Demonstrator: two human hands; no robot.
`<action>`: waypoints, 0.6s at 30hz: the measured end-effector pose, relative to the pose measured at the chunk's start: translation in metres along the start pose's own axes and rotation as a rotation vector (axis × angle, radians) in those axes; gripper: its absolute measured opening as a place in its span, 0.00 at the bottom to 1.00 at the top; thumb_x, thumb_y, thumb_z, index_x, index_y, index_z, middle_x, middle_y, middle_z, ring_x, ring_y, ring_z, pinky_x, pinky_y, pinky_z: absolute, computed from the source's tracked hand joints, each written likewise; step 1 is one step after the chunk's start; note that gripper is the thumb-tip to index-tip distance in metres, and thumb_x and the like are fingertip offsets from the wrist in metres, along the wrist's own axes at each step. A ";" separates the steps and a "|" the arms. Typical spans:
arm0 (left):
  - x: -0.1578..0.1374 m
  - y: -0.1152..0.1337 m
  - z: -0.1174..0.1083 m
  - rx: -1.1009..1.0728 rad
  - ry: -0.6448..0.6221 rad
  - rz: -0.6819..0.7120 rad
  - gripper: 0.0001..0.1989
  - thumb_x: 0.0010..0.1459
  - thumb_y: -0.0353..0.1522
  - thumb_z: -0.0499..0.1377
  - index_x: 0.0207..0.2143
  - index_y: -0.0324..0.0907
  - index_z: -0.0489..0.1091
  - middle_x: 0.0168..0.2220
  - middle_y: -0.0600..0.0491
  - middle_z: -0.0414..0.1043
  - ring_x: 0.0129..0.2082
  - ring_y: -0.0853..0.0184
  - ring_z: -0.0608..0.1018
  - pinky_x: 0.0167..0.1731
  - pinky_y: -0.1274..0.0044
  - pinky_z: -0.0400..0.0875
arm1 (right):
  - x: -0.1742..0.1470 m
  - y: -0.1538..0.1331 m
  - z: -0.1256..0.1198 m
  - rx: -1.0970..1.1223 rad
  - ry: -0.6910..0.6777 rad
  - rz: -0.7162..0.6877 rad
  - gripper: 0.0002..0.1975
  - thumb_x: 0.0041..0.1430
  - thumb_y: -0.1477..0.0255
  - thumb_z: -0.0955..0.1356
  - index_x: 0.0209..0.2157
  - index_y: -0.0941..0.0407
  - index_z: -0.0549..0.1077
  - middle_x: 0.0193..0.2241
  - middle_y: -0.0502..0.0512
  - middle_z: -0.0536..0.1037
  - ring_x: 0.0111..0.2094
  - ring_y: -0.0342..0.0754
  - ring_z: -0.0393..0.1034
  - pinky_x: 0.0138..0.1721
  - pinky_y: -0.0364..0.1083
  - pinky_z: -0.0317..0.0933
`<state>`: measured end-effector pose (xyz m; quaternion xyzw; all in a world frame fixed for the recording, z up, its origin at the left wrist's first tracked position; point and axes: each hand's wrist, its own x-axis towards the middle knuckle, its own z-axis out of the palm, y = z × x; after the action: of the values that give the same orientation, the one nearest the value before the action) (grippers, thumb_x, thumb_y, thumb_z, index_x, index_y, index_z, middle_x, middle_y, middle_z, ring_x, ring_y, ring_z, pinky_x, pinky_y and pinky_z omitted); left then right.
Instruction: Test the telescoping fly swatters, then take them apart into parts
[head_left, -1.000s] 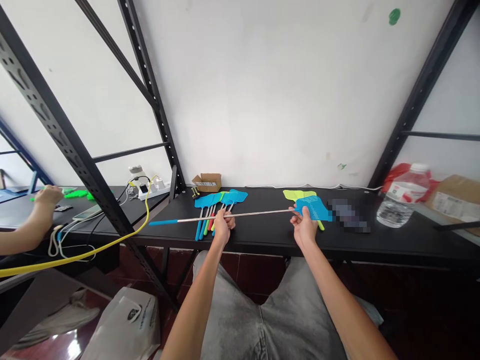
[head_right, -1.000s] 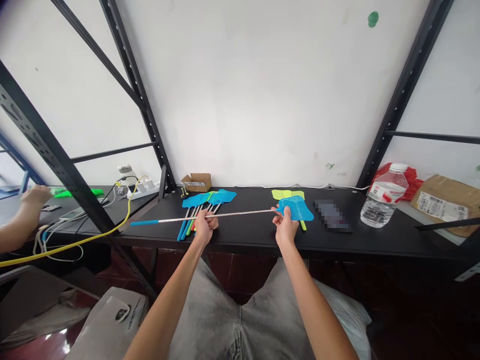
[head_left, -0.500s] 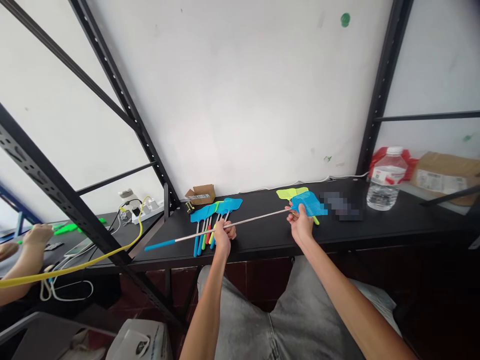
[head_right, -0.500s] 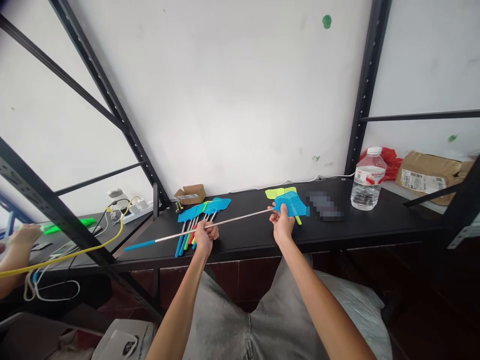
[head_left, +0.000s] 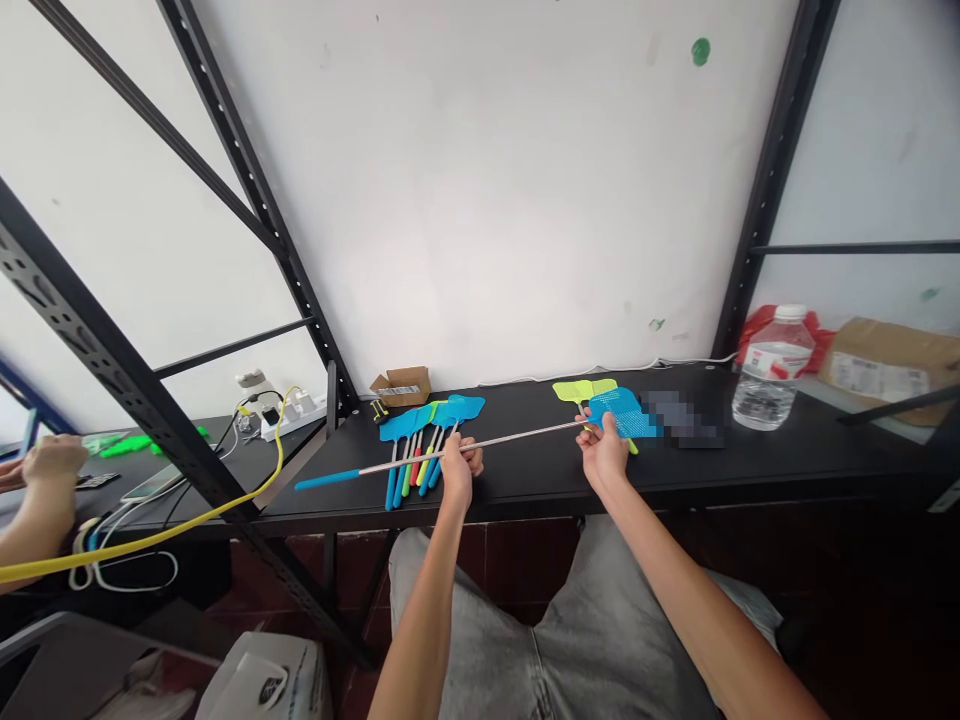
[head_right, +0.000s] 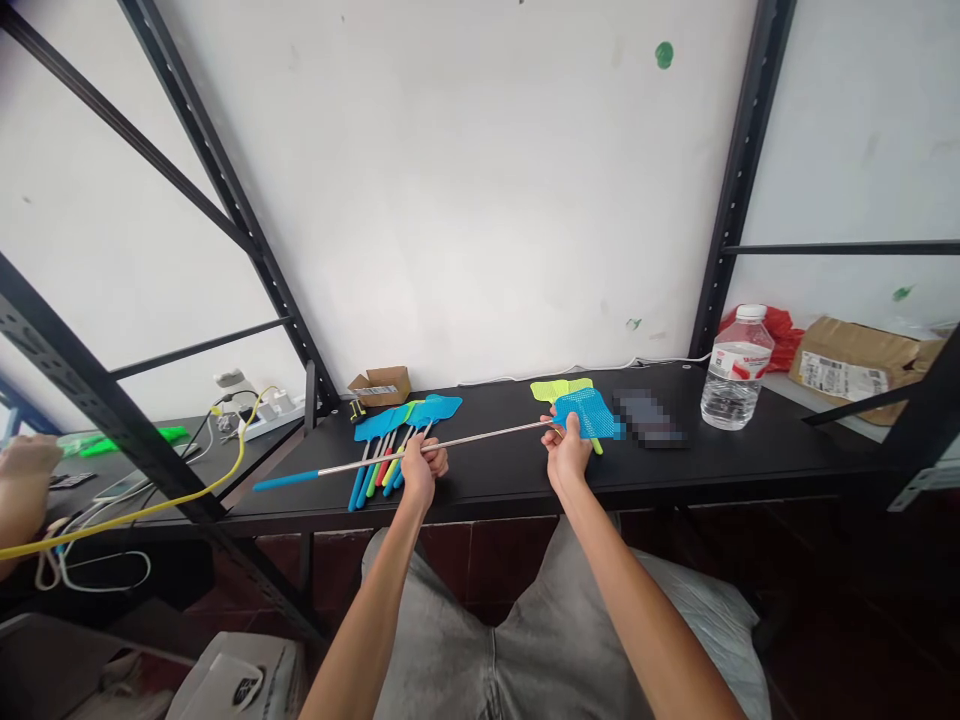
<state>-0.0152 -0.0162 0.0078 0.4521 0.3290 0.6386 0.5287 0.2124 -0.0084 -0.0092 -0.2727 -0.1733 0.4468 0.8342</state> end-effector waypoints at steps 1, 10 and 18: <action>0.000 -0.002 0.004 0.006 -0.015 0.003 0.23 0.62 0.42 0.47 0.17 0.45 0.44 0.13 0.62 0.39 0.13 0.76 0.46 0.14 0.80 0.47 | -0.001 0.000 0.000 -0.002 -0.001 0.000 0.17 0.57 0.58 0.69 0.32 0.60 0.74 0.28 0.57 0.79 0.17 0.36 0.59 0.21 0.40 0.59; -0.001 -0.029 0.050 0.001 -0.062 -0.009 0.22 0.62 0.41 0.49 0.18 0.44 0.45 0.15 0.61 0.39 0.15 0.76 0.45 0.15 0.80 0.44 | -0.003 -0.002 0.000 -0.027 -0.007 0.027 0.16 0.58 0.60 0.68 0.34 0.60 0.75 0.27 0.56 0.79 0.17 0.36 0.59 0.21 0.40 0.58; -0.001 -0.037 0.048 0.015 -0.078 0.016 0.22 0.62 0.41 0.47 0.18 0.45 0.45 0.14 0.61 0.40 0.15 0.75 0.46 0.15 0.80 0.44 | -0.005 -0.002 0.001 -0.066 -0.041 -0.008 0.17 0.56 0.58 0.69 0.33 0.59 0.74 0.28 0.56 0.80 0.17 0.36 0.59 0.20 0.40 0.58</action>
<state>0.0430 -0.0117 -0.0077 0.4832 0.3093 0.6221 0.5328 0.2100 -0.0129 -0.0073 -0.2903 -0.2059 0.4430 0.8229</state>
